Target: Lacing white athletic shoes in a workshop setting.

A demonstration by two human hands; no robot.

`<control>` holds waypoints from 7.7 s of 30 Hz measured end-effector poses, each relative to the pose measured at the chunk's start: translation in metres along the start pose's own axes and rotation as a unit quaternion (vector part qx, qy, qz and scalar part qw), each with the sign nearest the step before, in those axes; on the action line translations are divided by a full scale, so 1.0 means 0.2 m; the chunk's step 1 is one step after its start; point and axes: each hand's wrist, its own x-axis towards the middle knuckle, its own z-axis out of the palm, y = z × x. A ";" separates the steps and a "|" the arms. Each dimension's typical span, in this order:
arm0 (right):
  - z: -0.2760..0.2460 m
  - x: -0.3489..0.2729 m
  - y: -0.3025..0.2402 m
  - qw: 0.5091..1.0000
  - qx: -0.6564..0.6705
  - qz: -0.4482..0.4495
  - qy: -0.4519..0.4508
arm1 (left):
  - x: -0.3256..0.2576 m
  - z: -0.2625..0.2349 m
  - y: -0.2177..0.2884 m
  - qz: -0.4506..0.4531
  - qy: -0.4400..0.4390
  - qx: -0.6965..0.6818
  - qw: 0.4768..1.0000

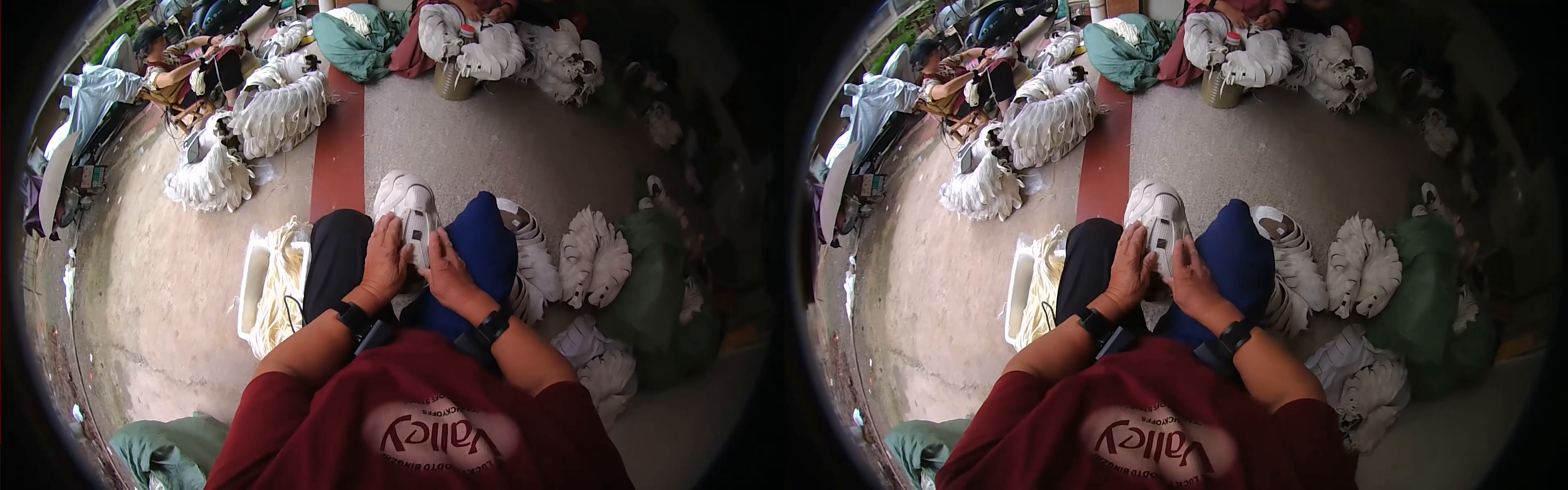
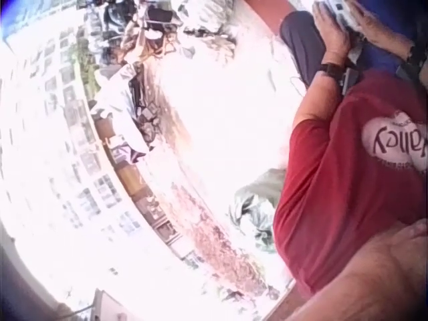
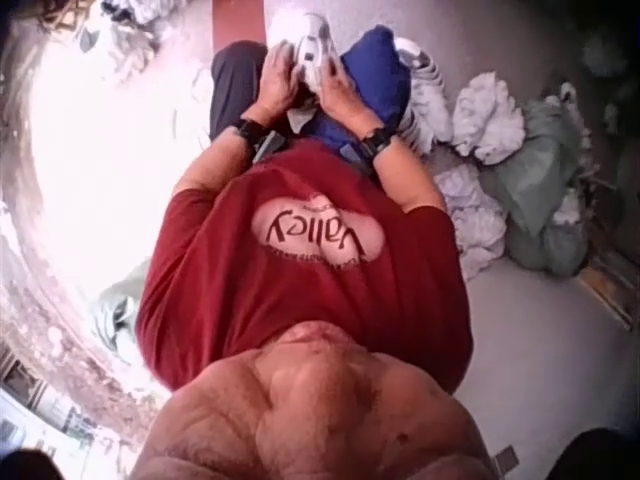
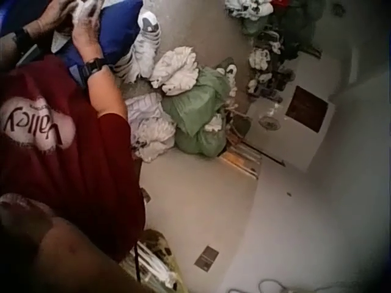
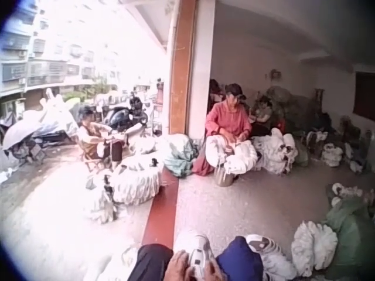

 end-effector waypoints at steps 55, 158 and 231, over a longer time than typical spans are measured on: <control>0.25 0.93 0.53 0.881 0.268 0.379 0.091 | 0.51 0.11 -0.48 -0.331 0.046 -0.257 0.907; -0.16 0.10 -0.50 0.822 0.451 -0.163 -0.306 | -0.21 -0.74 0.21 -0.179 -0.296 -0.497 0.796; -0.77 -0.63 0.96 0.834 -0.348 0.293 -0.313 | -0.11 -0.81 0.04 -0.224 -0.163 -0.404 0.872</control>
